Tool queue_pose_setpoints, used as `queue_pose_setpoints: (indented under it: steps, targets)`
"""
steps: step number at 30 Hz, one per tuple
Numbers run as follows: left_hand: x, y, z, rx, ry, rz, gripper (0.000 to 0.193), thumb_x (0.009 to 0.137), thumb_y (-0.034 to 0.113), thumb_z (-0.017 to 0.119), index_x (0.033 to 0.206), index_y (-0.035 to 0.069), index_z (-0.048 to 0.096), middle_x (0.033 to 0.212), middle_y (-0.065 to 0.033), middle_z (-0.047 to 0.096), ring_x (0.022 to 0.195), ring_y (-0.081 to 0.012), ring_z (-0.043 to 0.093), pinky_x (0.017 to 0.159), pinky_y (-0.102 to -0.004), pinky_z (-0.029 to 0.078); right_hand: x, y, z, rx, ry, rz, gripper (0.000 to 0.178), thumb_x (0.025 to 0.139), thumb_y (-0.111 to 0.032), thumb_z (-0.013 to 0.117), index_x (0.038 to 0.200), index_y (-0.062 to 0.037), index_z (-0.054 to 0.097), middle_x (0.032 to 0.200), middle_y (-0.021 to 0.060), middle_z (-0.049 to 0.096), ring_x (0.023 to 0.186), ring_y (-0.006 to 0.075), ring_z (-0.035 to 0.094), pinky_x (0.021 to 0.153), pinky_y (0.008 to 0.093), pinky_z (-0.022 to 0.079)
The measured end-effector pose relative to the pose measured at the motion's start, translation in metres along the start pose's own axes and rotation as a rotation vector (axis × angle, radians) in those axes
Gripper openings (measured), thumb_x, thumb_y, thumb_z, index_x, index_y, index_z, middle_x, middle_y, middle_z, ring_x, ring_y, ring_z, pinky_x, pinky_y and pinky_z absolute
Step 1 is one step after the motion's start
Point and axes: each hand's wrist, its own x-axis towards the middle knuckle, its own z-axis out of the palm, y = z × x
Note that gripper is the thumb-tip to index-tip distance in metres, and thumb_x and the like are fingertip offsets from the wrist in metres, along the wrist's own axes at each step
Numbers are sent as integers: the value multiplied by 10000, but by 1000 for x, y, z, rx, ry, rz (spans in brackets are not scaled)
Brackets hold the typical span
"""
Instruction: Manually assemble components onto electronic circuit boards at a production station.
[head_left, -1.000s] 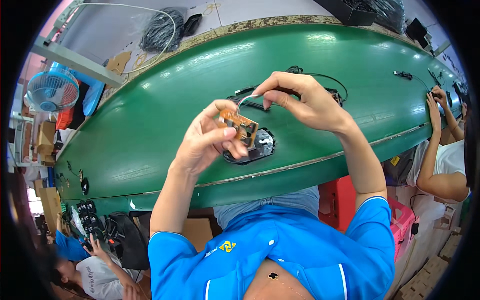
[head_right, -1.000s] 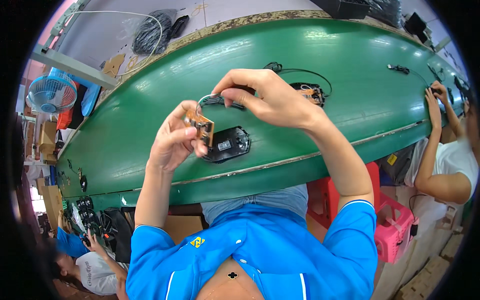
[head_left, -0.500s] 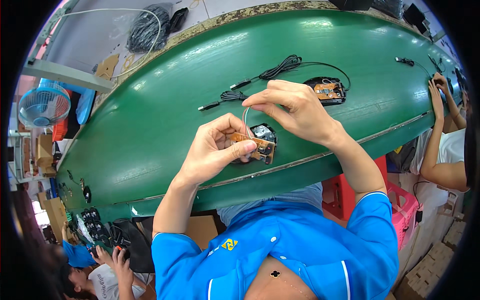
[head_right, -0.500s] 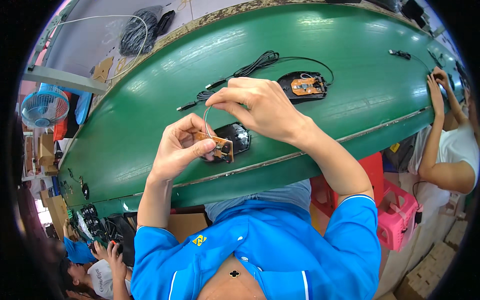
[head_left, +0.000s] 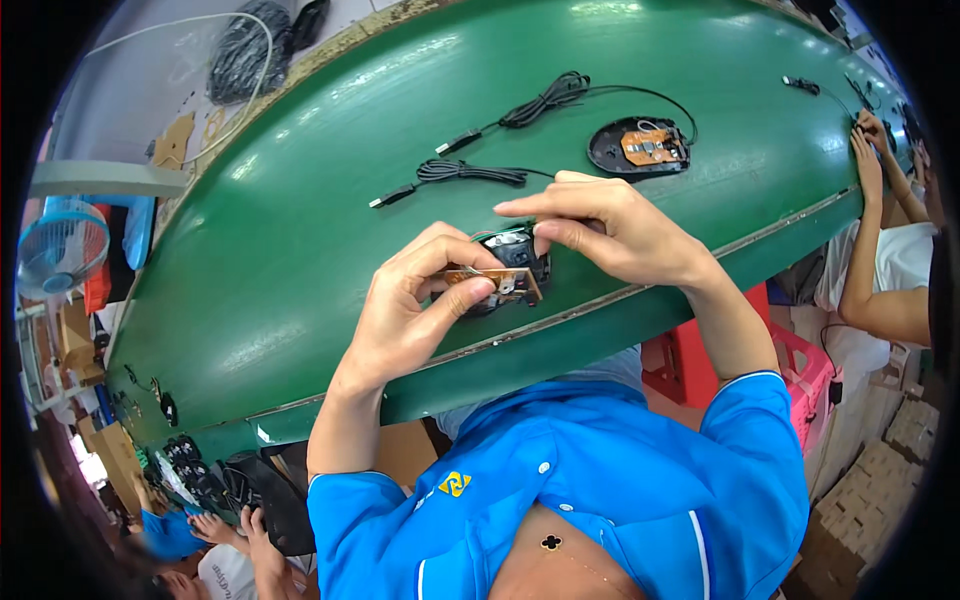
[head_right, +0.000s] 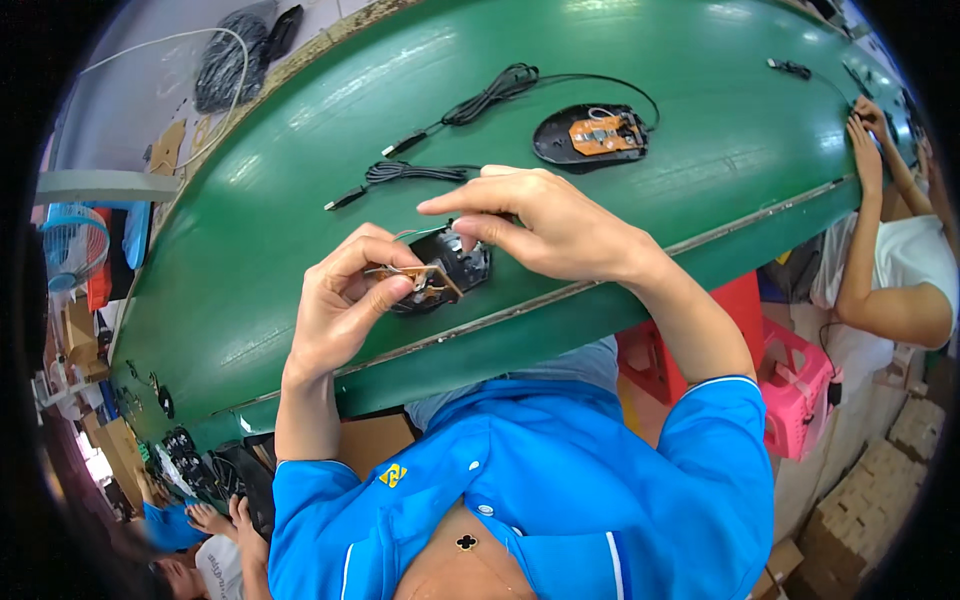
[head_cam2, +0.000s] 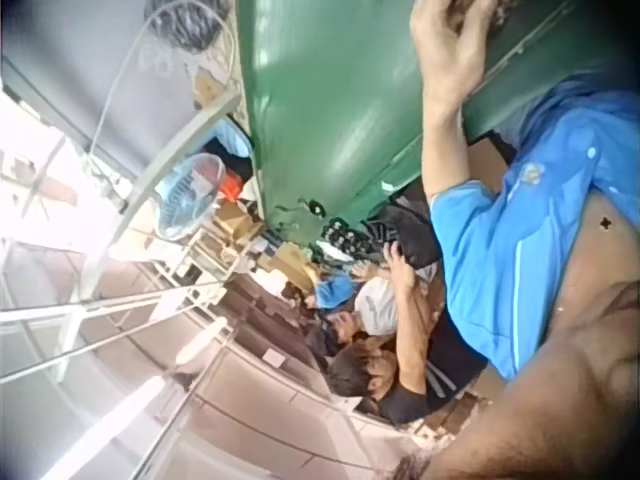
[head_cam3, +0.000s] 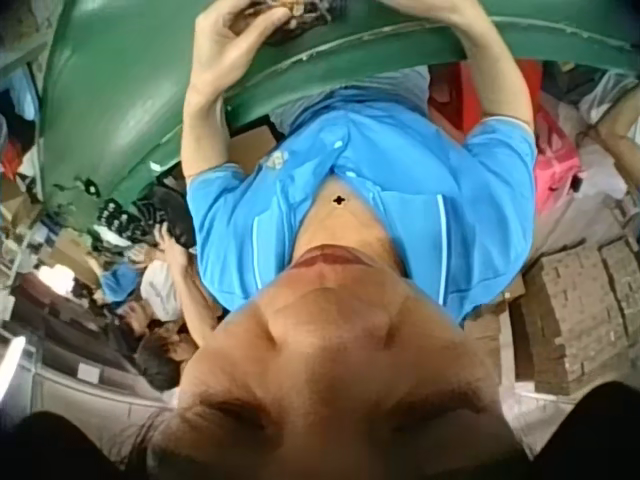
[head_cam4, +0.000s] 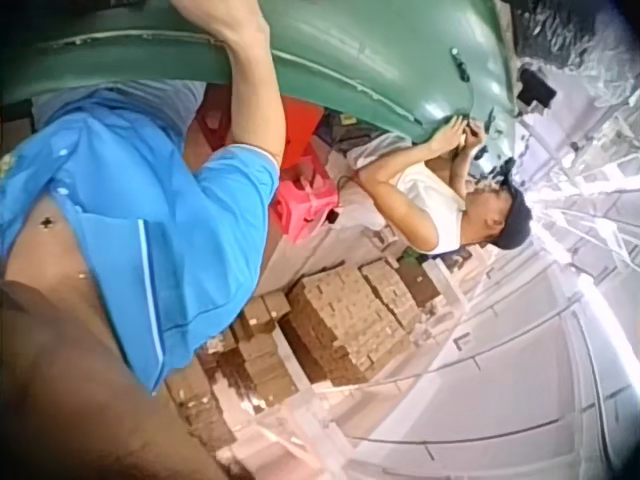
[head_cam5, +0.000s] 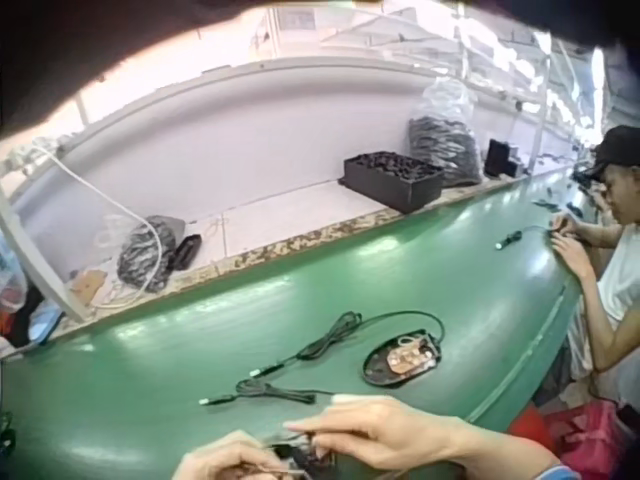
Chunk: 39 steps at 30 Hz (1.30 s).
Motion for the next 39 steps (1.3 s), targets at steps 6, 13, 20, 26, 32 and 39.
queue_pose_setpoints:
  steps: [6, 13, 20, 26, 32, 39]
  targets:
    - [5, -8, 4, 215, -29, 58, 110, 884, 6, 704, 991, 23, 719, 916, -51, 620, 804, -151, 549, 723, -250, 454, -21, 1, -3, 32, 28, 274, 66, 875, -27, 704, 938, -46, 715, 796, 35, 600, 769, 164, 495, 709, 300, 435]
    - [5, -8, 13, 468, 15, 70, 95, 901, 92, 707, 988, 61, 731, 873, -30, 611, 868, -168, 477, 823, -297, 384, -32, 16, -1, -249, 38, 37, 71, 852, -39, 709, 912, -72, 694, 847, 27, 603, 867, 190, 501, 821, 323, 425]
    - [8, -13, 25, 547, 128, 47, 102, 902, 138, 715, 984, 80, 735, 825, -6, 603, 884, -173, 439, 853, -328, 318, -32, 13, 1, -441, 30, -3, 49, 849, -78, 698, 882, -84, 662, 869, 17, 588, 895, 207, 498, 869, 336, 403]
    - [14, -15, 36, 650, 205, 107, 102, 892, 139, 722, 975, 81, 735, 816, -2, 621, 877, -179, 446, 848, -334, 305, -30, 5, 0, -660, -2, -36, 54, 847, -121, 679, 856, -96, 632, 900, 18, 581, 912, 198, 504, 884, 332, 394]
    - [19, -16, 43, 677, 261, 120, 91, 888, 132, 724, 965, 86, 733, 819, -5, 640, 881, -183, 448, 854, -338, 303, -30, 2, 3, -858, 16, -89, 62, 836, -141, 669, 844, -107, 617, 912, 21, 578, 916, 192, 510, 881, 331, 394]
    - [18, -21, 48, 781, 294, 158, 84, 887, 135, 726, 957, 90, 732, 798, -6, 631, 886, -186, 449, 869, -349, 296, -33, 14, -3, -763, 12, -130, 51, 839, -132, 667, 863, -102, 633, 915, 21, 577, 896, 192, 513, 868, 322, 406]
